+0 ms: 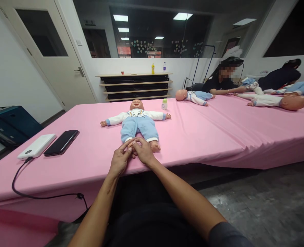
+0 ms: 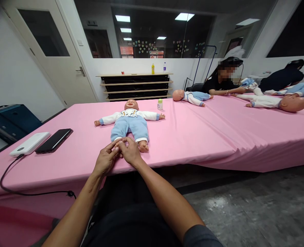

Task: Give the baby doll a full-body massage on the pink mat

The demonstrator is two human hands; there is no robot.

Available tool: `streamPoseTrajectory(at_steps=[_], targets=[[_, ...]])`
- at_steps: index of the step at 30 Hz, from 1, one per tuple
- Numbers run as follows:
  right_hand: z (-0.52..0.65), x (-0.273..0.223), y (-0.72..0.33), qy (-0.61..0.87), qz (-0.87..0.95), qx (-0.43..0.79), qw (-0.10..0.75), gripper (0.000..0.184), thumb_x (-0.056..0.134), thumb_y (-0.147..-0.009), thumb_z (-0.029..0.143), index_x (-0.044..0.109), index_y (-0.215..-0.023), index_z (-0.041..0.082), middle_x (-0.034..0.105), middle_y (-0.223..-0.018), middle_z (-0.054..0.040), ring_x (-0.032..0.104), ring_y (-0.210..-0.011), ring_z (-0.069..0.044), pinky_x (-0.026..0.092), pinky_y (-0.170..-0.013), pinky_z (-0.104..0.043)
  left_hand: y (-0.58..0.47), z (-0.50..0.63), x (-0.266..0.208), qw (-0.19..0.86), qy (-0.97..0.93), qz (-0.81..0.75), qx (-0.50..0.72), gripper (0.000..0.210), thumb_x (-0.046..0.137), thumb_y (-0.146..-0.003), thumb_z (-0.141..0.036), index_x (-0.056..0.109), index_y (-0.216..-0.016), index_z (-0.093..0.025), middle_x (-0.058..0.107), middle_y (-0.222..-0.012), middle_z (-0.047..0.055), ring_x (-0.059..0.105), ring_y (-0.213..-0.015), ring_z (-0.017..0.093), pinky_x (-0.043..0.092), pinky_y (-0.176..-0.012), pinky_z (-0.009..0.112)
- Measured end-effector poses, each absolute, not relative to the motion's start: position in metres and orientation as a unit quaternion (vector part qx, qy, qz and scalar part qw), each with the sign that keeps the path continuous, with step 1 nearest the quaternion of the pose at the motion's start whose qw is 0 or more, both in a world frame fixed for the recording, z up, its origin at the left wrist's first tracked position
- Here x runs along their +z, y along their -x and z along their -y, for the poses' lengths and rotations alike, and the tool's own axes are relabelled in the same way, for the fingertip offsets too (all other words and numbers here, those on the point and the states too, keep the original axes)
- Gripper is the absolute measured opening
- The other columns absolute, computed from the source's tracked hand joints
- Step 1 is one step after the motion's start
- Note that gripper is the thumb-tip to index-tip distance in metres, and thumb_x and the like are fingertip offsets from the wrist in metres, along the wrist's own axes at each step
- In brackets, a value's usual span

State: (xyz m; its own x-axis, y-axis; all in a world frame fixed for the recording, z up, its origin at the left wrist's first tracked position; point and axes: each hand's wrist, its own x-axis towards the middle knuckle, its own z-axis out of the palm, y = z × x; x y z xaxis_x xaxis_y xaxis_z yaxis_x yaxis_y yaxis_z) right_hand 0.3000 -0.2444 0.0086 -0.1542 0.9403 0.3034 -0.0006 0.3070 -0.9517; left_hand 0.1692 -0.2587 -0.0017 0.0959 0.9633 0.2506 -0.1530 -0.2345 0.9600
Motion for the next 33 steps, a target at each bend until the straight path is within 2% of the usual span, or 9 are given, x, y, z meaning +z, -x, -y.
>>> streamPoseTrajectory(at_steps=[6, 12, 16, 21, 25, 33], targets=[[0.2466, 0.0103, -0.3002, 0.385, 0.609, 0.447, 0.53, 0.028, 0.059, -0.087, 0.046, 0.056, -0.097, 0.02, 0.067, -0.086, -0.0005, 0.06, -0.055, -0.01, 0.048, -0.046, -0.021, -0.1693, 0.261, 0.0012, 0.494, -0.551, -0.376, 0.557, 0.058, 0.07, -0.079, -0.04, 0.058, -0.132, -0.02, 0.062, -0.127, 0.011, 0.059, -0.065, 0.008, 0.054, -0.064, 0.025], [0.2465, 0.0085, -0.2977, 0.372, 0.598, 0.46, 0.54, 0.035, 0.057, -0.087, 0.054, 0.053, -0.095, 0.02, 0.067, -0.091, -0.0013, 0.059, -0.052, -0.009, 0.048, -0.044, -0.021, -0.1692, 0.2595, -0.002, 0.501, -0.544, -0.371, 0.562, 0.061, 0.073, -0.077, -0.038, 0.057, -0.133, -0.018, 0.066, -0.121, 0.012, 0.06, -0.065, 0.009, 0.054, -0.064, 0.027], [0.2477, 0.0107, -0.2984, 0.381, 0.599, 0.458, 0.536, 0.034, 0.057, -0.087, 0.053, 0.054, -0.094, 0.02, 0.066, -0.09, -0.0014, 0.057, -0.05, -0.009, 0.047, -0.043, -0.021, -0.1688, 0.2593, -0.0016, 0.532, -0.518, -0.355, 0.568, 0.059, 0.071, -0.078, -0.036, 0.058, -0.133, -0.018, 0.067, -0.118, 0.012, 0.06, -0.067, 0.01, 0.052, -0.064, 0.027], [0.2463, 0.011, -0.3017, 0.41, 0.606, 0.428, 0.531, 0.026, 0.059, -0.087, 0.044, 0.058, -0.094, 0.02, 0.065, -0.099, -0.0023, 0.061, -0.066, -0.011, 0.051, -0.056, -0.022, -0.1683, 0.2617, 0.0034, 0.594, -0.484, -0.305, 0.565, 0.052, 0.066, -0.08, -0.027, 0.059, -0.131, -0.017, 0.064, -0.123, 0.013, 0.061, -0.076, 0.012, 0.051, -0.065, 0.025], [0.2453, 0.0091, -0.3027, 0.411, 0.618, 0.4, 0.538, 0.023, 0.058, -0.087, 0.041, 0.059, -0.095, 0.02, 0.063, -0.106, -0.0021, 0.061, -0.072, -0.01, 0.051, -0.065, -0.024, -0.169, 0.2618, 0.0045, 0.6, -0.468, -0.288, 0.582, 0.046, 0.061, -0.085, -0.031, 0.061, -0.128, -0.015, 0.064, -0.122, 0.014, 0.063, -0.079, 0.014, 0.051, -0.064, 0.026], [0.245, 0.0073, -0.3008, 0.4, 0.615, 0.411, 0.54, 0.025, 0.057, -0.088, 0.043, 0.058, -0.096, 0.02, 0.065, -0.099, -0.0015, 0.06, -0.064, -0.009, 0.049, -0.055, -0.021, -0.1689, 0.2614, 0.003, 0.598, -0.471, -0.291, 0.58, 0.048, 0.064, -0.083, -0.03, 0.061, -0.129, -0.016, 0.062, -0.127, 0.014, 0.062, -0.081, 0.014, 0.052, -0.065, 0.026]])
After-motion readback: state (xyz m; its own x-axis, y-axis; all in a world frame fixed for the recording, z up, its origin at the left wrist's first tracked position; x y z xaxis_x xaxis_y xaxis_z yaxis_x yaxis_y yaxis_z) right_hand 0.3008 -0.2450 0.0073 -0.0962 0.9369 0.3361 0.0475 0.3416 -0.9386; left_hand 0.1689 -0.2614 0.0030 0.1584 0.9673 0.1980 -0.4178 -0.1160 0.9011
